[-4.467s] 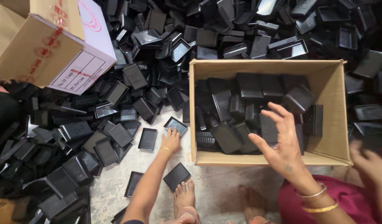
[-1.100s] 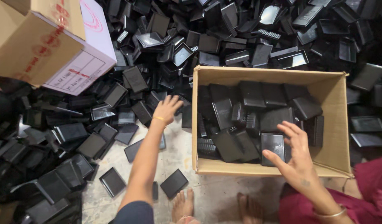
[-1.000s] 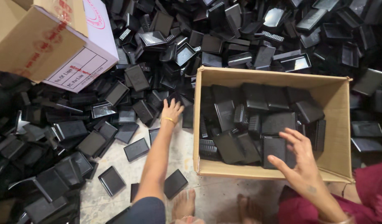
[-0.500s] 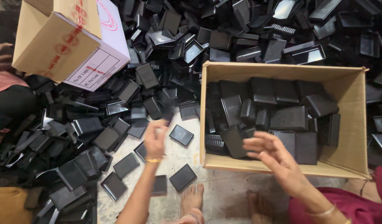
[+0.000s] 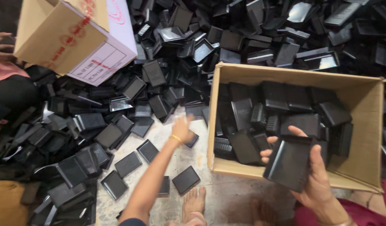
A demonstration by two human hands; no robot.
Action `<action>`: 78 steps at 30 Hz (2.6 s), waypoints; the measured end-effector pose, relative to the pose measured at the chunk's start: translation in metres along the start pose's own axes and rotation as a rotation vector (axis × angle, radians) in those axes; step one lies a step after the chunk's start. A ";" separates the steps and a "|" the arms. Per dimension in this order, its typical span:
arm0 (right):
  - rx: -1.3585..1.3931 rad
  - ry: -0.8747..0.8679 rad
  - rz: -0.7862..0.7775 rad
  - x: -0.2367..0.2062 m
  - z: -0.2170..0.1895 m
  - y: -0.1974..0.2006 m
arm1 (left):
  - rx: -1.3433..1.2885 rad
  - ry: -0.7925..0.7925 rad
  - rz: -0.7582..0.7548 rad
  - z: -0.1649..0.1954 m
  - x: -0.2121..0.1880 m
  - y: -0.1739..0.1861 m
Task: The person sits on the floor and repeatedly picks up small black plastic cases from a large pile, briefly inspects them, and places them into a cardboard box. The process continues with many identical items being handled one at a time.
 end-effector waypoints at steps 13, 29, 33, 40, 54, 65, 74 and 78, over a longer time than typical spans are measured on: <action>-0.208 -0.081 0.066 -0.009 -0.005 0.022 | -0.276 0.211 0.566 -0.118 -0.045 0.045; -0.224 -0.132 0.041 -0.009 0.003 0.039 | 0.452 0.432 0.169 -0.180 -0.108 0.060; -0.241 -0.138 0.051 -0.010 0.001 0.039 | 0.309 0.413 0.585 -0.198 -0.084 0.100; -0.252 -0.157 0.073 -0.008 0.005 0.040 | 0.108 0.588 -0.057 -0.159 -0.097 0.060; -0.218 -0.147 0.056 -0.008 0.005 0.025 | 0.327 0.724 -0.088 -0.185 -0.075 0.057; -0.203 0.027 -0.044 -0.003 0.009 -0.013 | -1.320 -0.140 0.375 0.030 -0.091 0.135; -0.341 0.138 -0.231 -0.008 0.018 -0.014 | -0.644 -0.500 0.109 0.194 -0.162 0.128; -0.516 0.231 -0.220 -0.012 0.017 -0.005 | -0.643 -0.511 0.036 0.195 -0.161 0.121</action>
Point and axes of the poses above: each hand's wrist, its own x-axis towards the middle knuckle, its own y-axis out of the back of the hand, z = x × y, the point moved 2 cm from there along x, towards the middle knuckle, and after that the axes turned 14 degrees about y, right-handed, at the moved point
